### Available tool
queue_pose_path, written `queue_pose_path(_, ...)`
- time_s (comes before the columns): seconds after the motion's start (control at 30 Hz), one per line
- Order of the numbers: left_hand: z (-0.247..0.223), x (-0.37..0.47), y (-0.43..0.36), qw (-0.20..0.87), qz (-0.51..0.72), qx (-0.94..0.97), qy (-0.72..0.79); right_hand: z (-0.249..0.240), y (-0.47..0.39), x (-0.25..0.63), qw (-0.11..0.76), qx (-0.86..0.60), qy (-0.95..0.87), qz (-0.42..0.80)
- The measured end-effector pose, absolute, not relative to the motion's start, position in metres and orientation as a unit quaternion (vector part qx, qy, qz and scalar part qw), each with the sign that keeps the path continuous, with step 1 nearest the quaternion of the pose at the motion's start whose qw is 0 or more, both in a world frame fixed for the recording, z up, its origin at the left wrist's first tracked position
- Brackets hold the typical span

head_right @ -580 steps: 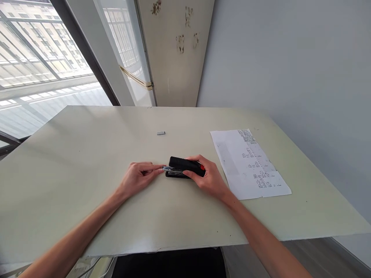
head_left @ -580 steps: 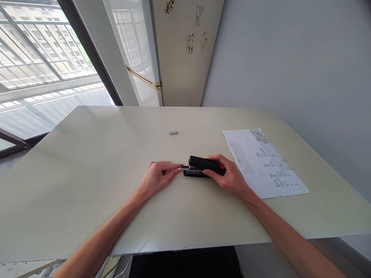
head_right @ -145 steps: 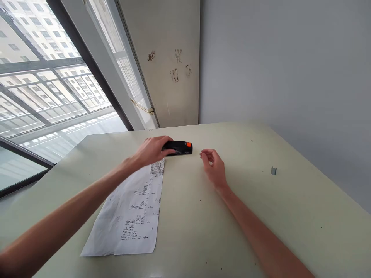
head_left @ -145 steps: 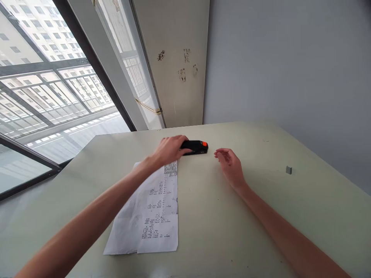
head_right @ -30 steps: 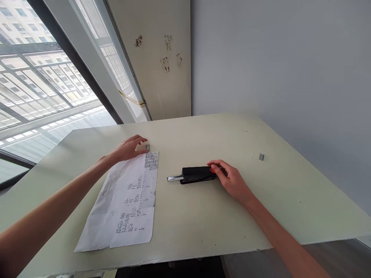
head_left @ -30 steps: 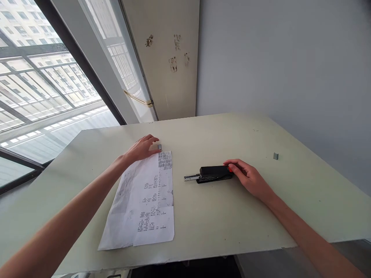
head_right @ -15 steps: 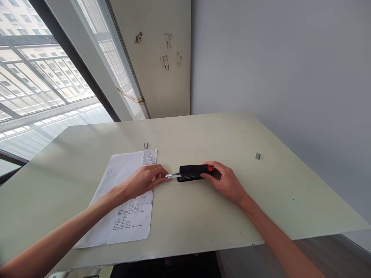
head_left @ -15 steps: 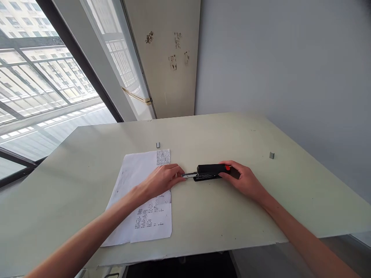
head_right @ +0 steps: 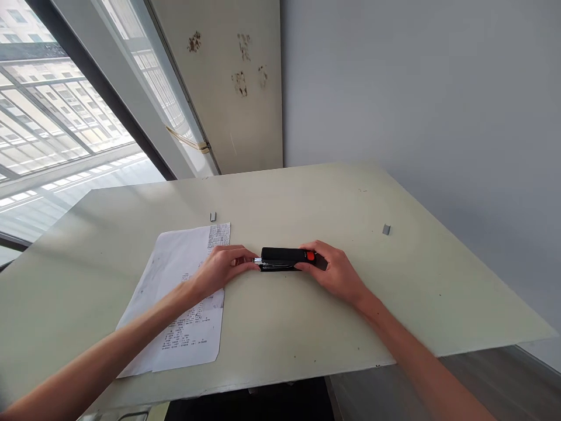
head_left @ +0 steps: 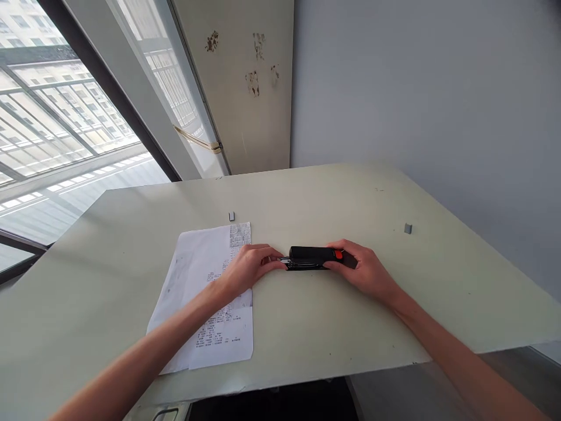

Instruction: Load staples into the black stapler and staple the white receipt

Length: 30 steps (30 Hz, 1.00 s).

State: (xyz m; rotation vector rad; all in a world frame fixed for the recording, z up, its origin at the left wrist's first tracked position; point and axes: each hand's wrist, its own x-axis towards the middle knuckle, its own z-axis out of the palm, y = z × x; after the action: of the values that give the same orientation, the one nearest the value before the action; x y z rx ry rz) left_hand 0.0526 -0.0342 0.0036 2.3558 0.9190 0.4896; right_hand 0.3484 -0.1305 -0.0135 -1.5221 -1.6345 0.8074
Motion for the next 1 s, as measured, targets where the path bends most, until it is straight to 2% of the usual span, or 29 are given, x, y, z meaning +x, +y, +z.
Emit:
queue_pose_path(0.3, -0.001, 0.056, -0.039, 0.302, 0.228, 0.857, 0.350, -0.015, -0.129, 0.348, 0.373, -0.595, -0.623, 0.344)
queue_pose_path(0.53, 0.004, 0.037, -0.022, 0.397, 0.160, 0.868, 0.253, -0.010, -0.130, 0.354, 0.369, -0.582, -0.616, 0.382)
queue_pose_path(1.0, -0.004, 0.086, 0.004, 0.407, 0.144, 0.883, 0.184, -0.009, -0.129, 0.355, 0.343, -0.550, -0.695, 0.311)
